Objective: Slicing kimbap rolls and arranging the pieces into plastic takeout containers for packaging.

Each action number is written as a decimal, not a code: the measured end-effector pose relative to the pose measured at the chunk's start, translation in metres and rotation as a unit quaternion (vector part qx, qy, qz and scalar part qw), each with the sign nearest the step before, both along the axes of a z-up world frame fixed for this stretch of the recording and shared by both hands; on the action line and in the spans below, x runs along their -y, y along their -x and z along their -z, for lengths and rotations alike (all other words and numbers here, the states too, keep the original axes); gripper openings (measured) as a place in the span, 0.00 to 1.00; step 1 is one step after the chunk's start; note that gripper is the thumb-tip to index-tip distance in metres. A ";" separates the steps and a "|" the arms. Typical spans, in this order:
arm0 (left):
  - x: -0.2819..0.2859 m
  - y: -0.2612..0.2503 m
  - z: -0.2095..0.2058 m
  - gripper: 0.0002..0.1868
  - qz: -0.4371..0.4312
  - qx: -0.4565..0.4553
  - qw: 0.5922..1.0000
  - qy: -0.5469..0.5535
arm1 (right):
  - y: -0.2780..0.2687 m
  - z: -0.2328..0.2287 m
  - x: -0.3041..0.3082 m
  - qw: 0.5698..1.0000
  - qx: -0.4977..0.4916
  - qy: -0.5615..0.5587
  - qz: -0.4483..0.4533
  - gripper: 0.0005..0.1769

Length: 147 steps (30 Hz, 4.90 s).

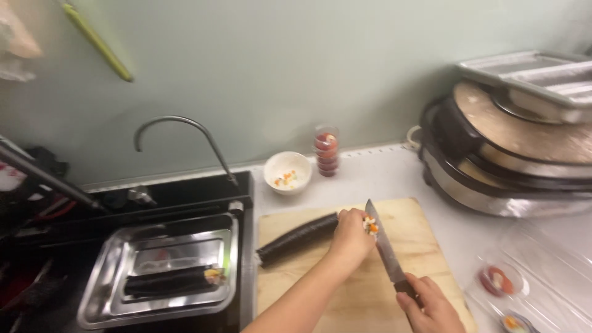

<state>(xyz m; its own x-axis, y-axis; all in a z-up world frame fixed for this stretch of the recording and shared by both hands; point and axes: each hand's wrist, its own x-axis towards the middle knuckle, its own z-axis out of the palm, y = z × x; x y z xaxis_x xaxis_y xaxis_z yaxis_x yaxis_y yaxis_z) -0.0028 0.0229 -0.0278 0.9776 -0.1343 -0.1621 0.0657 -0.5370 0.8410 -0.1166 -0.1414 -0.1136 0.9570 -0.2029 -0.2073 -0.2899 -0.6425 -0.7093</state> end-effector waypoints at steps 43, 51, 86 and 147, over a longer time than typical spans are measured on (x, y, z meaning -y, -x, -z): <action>-0.165 -0.143 0.005 0.21 -0.056 0.203 0.953 -0.216 | -0.144 -0.202 -0.124 0.958 -0.139 0.210 -0.135 0.17; -0.176 -0.125 -0.013 0.21 -0.028 0.203 0.965 -0.162 | -0.154 -0.140 -0.108 0.923 0.074 0.347 -0.148 0.25; -0.194 -0.092 -0.005 0.30 0.018 0.294 0.944 -0.150 | -0.113 -0.174 -0.091 0.953 -0.022 0.291 -0.083 0.21; -0.074 -0.069 -0.023 0.22 0.115 0.346 0.930 -0.053 | -0.035 -0.110 -0.023 0.980 -0.133 -0.077 0.122 0.26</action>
<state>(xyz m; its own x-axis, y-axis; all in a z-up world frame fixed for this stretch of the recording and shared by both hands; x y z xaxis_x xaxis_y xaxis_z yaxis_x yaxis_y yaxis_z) 0.0662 0.0972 -0.0048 0.8003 -0.3714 0.4707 -0.5980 -0.5522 0.5809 -0.0819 -0.1185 -0.0040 0.7911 -0.3666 -0.4896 -0.6104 -0.4222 -0.6702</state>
